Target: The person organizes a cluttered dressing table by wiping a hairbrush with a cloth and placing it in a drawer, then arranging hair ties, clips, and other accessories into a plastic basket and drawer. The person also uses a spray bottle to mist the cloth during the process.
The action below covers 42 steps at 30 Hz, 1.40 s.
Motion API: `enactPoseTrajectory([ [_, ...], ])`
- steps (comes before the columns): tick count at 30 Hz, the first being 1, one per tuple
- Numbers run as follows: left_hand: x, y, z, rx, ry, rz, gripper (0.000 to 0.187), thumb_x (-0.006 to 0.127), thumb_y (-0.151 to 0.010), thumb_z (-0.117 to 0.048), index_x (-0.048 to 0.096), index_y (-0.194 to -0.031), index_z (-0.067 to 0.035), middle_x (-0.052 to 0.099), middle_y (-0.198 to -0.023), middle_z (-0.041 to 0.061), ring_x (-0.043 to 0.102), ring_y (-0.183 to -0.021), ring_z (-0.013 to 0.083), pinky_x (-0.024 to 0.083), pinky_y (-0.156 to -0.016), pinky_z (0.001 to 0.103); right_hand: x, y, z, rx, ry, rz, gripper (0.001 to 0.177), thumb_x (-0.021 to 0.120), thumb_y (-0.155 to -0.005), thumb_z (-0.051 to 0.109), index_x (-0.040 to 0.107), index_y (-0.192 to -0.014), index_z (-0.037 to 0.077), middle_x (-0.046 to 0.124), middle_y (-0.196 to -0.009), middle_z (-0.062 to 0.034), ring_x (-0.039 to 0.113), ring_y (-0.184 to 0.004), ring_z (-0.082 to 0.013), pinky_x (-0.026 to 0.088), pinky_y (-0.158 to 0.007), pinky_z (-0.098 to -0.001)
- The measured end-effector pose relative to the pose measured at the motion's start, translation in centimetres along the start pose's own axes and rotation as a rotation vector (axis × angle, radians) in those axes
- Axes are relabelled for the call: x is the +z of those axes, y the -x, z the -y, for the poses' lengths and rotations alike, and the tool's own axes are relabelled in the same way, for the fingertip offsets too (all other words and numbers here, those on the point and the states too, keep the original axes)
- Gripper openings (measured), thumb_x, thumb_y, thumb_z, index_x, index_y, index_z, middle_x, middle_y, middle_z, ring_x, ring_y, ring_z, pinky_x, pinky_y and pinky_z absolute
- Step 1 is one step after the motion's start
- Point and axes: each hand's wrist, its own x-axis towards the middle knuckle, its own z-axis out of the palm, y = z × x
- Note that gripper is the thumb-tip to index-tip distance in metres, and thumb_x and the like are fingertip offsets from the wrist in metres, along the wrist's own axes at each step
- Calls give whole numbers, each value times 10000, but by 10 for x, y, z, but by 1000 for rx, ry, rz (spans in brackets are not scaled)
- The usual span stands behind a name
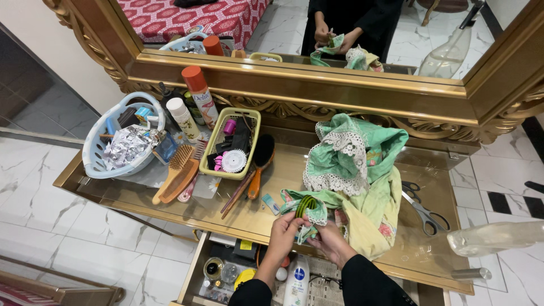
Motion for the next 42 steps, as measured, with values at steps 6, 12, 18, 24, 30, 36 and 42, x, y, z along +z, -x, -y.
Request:
enactPoseTrajectory([
  [6,6,-1,-16,32,-149,-132,203,564,-1010,-82,730,-1060,23,764,-882,56,674,-851,102,533,-823,248,-21,-31,-15,-389,203,-39,310,523,-1017,132,734,-1217,25,734,-1066,-101,650,-836,-144,548,-691,-318],
  [12,5,-3,-27,138,-234,-230,236,567,-1019,-132,735,-1048,30,780,-899,76,698,-869,106,524,-858,241,-16,-19,23,-223,192,-295,406,416,-1048,76,578,-1420,80,707,-1197,-138,658,-939,-220,560,-784,-381],
  [18,-14,5,-16,48,-148,-338,236,567,-1016,-157,705,-1074,27,782,-907,78,707,-865,108,525,-837,249,2,25,86,-355,-179,-96,514,384,-1067,159,351,-1580,178,537,-1479,-59,526,-1333,-205,397,-1121,-370],
  [24,-2,22,1,30,-80,-326,271,568,-1034,-181,706,-1118,36,774,-941,79,695,-899,104,530,-861,237,-2,10,66,-576,348,4,597,518,-978,-23,443,-1541,162,437,-1622,-74,448,-1439,-248,354,-1141,-359],
  [30,12,40,9,-71,-28,-279,283,563,-1029,-192,706,-1137,27,777,-964,55,670,-891,89,515,-844,234,-7,20,44,-950,590,-31,737,486,-835,-186,487,-1517,94,302,-1651,-155,279,-1527,-280,268,-1181,-359],
  [36,7,51,23,-68,47,-164,260,551,-1045,-182,703,-1113,17,730,-912,26,665,-892,88,510,-847,228,5,68,35,-1109,571,-71,435,532,-948,-91,633,-1347,50,573,-1495,-133,499,-1435,-247,344,-1188,-337],
  [42,-7,78,40,-244,-6,-72,237,557,-1069,-196,715,-1116,-26,703,-926,8,490,-735,91,379,-659,236,10,100,1,-734,461,-73,319,640,-982,106,715,-1289,65,739,-1226,-50,674,-1080,-139,546,-940,-293],
])
